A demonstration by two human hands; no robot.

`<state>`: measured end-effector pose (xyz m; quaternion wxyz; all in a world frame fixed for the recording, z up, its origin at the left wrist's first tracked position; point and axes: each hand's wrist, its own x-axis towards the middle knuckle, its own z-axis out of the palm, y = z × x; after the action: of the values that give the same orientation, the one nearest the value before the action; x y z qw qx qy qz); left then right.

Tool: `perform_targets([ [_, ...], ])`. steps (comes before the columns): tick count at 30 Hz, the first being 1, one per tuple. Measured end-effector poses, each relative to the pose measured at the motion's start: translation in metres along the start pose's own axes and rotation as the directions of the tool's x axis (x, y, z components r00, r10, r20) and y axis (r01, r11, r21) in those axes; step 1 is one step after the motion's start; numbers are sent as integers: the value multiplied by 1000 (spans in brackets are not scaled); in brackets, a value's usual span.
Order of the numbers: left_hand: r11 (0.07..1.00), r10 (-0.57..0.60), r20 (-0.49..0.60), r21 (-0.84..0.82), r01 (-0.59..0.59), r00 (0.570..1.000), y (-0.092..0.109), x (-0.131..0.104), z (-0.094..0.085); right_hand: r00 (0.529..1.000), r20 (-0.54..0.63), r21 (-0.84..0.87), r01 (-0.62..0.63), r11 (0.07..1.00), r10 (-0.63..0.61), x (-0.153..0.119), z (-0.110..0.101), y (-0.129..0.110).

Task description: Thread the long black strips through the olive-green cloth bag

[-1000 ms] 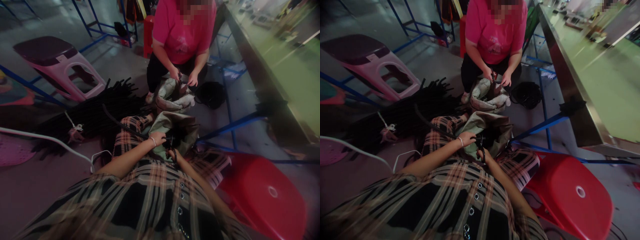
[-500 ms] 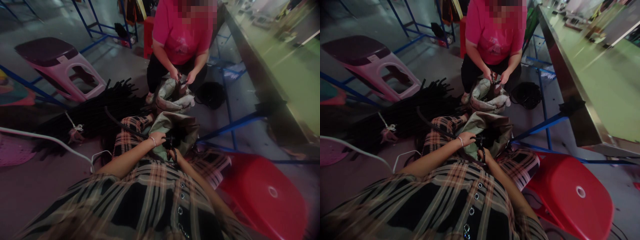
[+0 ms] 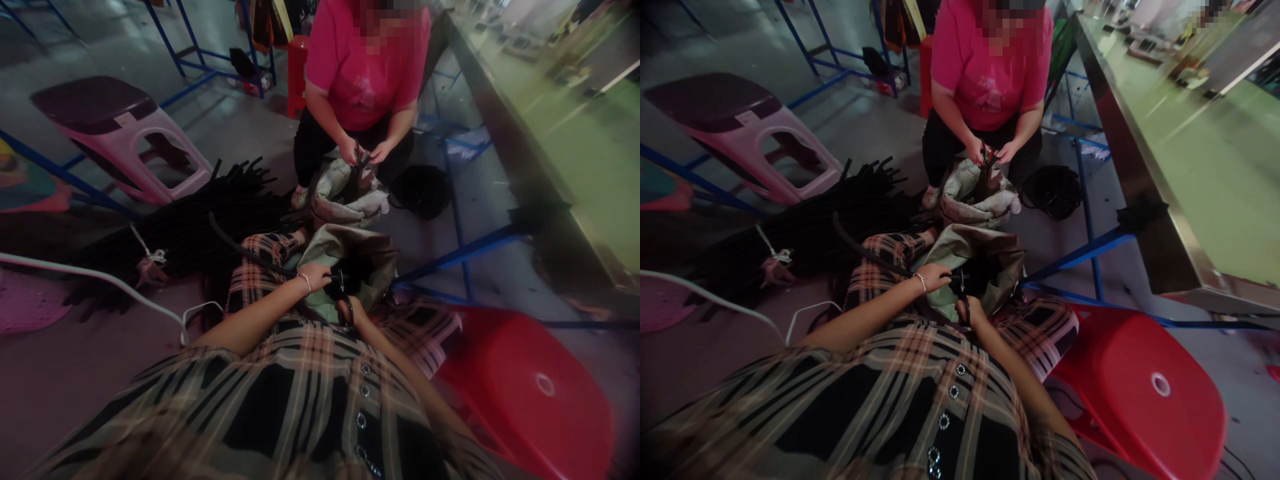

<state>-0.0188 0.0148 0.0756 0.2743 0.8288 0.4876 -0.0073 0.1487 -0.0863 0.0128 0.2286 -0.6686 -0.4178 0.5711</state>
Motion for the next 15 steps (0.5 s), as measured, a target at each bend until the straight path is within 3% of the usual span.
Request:
perform_targets([
  [15, 992, 19, 66, 122, -27, 998, -9, 4, -7, 996, -64, -83, 49, 995, -55, -6, -2, -5],
])
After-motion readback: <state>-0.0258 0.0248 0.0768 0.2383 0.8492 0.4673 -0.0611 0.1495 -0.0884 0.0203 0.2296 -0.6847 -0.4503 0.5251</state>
